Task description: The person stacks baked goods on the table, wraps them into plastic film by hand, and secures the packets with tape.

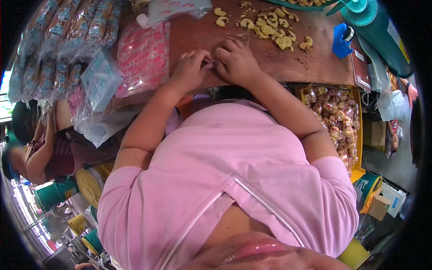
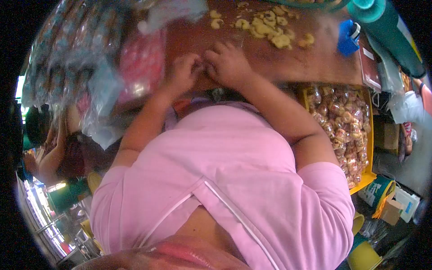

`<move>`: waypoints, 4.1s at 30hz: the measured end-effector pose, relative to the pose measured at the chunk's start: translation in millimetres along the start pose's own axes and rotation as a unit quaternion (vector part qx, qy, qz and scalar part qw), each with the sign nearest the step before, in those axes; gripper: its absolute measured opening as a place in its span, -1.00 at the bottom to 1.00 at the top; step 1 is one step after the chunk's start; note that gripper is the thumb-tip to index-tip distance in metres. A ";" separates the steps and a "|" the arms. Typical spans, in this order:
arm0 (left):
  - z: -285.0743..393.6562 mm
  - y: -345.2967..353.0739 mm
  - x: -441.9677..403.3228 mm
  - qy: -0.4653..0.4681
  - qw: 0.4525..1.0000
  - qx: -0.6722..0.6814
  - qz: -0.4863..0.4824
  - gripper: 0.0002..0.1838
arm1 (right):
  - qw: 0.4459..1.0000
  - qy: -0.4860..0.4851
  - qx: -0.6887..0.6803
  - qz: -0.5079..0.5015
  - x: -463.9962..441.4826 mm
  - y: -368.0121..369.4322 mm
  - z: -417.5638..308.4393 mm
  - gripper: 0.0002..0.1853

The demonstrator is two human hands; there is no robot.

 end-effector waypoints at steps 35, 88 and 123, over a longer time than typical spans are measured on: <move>-16.9 13.7 -33.2 0.061 0.995 -0.084 0.004 -0.73 | 0.999 0.006 0.037 0.020 -1.7 4.7 8.5 -0.68; 32.4 -5.2 -19.0 -0.044 0.988 0.127 -0.076 -0.49 | 0.933 0.057 -0.086 -0.345 -7.7 -25.4 4.3 -0.68; 37.5 21.5 -27.4 -0.031 0.999 -0.001 0.028 -0.46 | 0.992 0.030 -0.120 -0.028 51.7 -29.2 27.1 -0.89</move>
Point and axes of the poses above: each hand's wrist, its own x-axis away from the middle knuckle, its own y-axis out of the palm, z = x × y, the point moved 3 cm from there along -x, towards the middle knuckle, and after that the axes turned 12 degrees about -z, right-handed, at the moved point
